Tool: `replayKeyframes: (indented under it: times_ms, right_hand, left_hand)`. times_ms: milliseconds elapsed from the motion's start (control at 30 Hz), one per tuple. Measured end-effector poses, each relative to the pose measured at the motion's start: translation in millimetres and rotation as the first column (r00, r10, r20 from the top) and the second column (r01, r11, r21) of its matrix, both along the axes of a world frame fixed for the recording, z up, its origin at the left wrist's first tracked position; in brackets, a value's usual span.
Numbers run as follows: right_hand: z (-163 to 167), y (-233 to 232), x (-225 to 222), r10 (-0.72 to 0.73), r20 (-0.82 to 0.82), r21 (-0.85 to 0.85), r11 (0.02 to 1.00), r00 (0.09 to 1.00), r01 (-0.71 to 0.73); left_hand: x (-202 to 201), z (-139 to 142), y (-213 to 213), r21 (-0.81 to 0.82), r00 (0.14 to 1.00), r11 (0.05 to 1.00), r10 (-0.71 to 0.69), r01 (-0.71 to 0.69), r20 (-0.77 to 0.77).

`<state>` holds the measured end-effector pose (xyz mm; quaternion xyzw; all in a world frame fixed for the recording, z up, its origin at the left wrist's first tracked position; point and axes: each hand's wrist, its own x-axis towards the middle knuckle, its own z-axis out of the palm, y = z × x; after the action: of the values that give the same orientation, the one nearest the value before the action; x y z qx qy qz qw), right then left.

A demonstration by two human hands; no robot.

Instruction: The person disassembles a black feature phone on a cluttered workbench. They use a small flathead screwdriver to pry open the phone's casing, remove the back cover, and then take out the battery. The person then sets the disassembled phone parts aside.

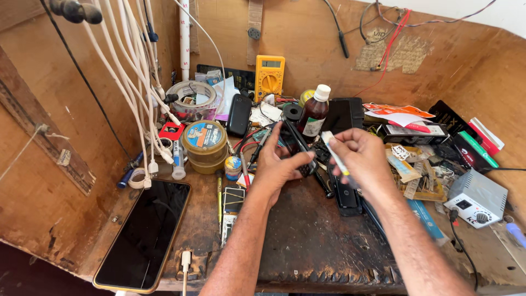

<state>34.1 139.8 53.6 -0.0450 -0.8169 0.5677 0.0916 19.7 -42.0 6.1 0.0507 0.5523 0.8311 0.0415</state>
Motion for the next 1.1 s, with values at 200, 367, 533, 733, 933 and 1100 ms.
replayKeyframes:
  times_ms: [200,367,533,733,933,1100]
  right_hand:
    - [-6.2,30.8,4.7,-0.109,-0.020,0.304,0.946,0.994,0.110]
    - [-17.3,45.1,1.5,-0.170,-0.054,0.532,0.829,0.984,0.172]
    - [-25.5,51.0,-0.3,-0.182,-0.047,0.676,0.718,0.982,0.165]
    - [-28.9,50.4,4.1,-0.187,-0.045,0.725,0.670,0.981,0.161]
    - [-11.2,33.7,18.3,-0.160,-0.096,0.704,0.687,0.982,0.181]
    - [0.7,5.3,33.6,0.199,-0.422,0.638,0.758,0.884,0.134]
  left_hand:
    - [-2.6,-1.3,0.0,0.107,0.996,0.993,-0.054,0.047,0.065]
    - [0.1,-0.5,-2.2,0.275,0.988,0.953,-0.146,0.128,0.048]
    - [3.7,2.5,-4.6,0.272,0.985,0.961,-0.097,0.055,0.144]
    - [-8.2,-12.1,0.4,0.480,0.961,0.870,-0.219,0.115,0.166]
    - [-18.5,-25.1,1.1,0.537,0.959,0.836,-0.234,0.115,0.160]
    - [-18.5,-28.9,3.2,0.589,0.953,0.792,-0.279,0.158,0.120]
